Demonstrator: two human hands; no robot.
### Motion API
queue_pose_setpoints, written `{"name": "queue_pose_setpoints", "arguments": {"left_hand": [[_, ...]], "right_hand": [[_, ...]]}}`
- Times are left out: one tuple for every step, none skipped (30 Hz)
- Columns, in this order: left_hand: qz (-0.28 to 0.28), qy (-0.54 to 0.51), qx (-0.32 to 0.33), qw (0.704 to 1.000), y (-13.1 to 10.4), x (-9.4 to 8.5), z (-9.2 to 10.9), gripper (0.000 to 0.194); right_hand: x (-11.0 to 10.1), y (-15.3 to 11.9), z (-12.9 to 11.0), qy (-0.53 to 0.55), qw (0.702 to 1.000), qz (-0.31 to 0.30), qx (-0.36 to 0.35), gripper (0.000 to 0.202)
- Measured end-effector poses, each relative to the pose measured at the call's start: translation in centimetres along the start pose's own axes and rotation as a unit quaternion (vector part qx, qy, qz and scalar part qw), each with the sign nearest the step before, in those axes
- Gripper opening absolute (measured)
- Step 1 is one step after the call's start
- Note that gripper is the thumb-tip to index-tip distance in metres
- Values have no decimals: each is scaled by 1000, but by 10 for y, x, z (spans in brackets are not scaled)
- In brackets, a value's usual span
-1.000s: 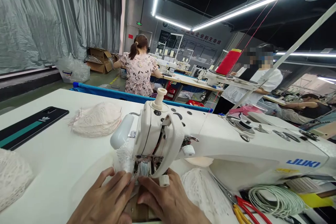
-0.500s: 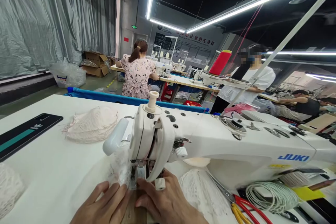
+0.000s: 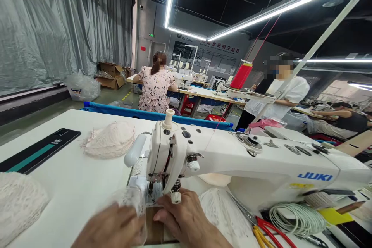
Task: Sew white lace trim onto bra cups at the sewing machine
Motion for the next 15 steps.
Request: {"name": "queue_pose_setpoints", "arguments": {"left_hand": [[-5,-36,-47,998,7,-3,-15,30],[-47,-77,-107,990,14,2,-33,25],[-103,-125,-146,976,21,9,-45,24],[-167,-181,-178,953,26,19,-55,26],[-188,-192,-193,944,32,22,-61,26],[-205,-201,-207,935,35,23,-66,24],[-214,-208,-214,930,37,23,-67,21],[-216,-213,-218,928,37,21,-67,17],[-217,-223,-220,925,35,17,-64,16],[-217,-237,-219,921,31,11,-60,15],[-215,-251,-218,918,27,4,-56,16],[-214,-264,-218,915,22,-5,-51,17],[-212,-275,-218,912,18,-14,-47,19],[-211,-281,-218,911,14,-24,-44,21],[-208,-286,-219,909,11,-34,-42,24]], "right_hand": [[0,0,1,4,1000,-7,7,42],[0,1,1,10,1000,-13,15,43],[-1,1,1,17,999,-21,24,43],[0,2,1,26,999,-31,35,43],[0,2,0,36,997,-44,48,41],[1,3,-1,47,995,-59,64,39],[3,3,-3,62,992,-77,80,37],[5,4,-6,80,988,-95,94,37],[7,5,-11,100,983,-110,104,39],[9,7,-16,121,979,-122,113,46],[11,10,-22,147,973,-128,122,53],[12,13,-28,182,966,-127,134,57],[13,16,-34,225,956,-119,147,54],[14,19,-40,273,942,-112,159,43],[14,21,-46,321,926,-108,167,27]]}}
Point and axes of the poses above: each hand's wrist, its own y-axis towards the middle knuckle, its own x-axis out of the palm, z = x × y, the point moved 8 cm from there along y, towards the middle knuckle, and after that the axes turned 8 degrees about y, right-handed, at the moved point
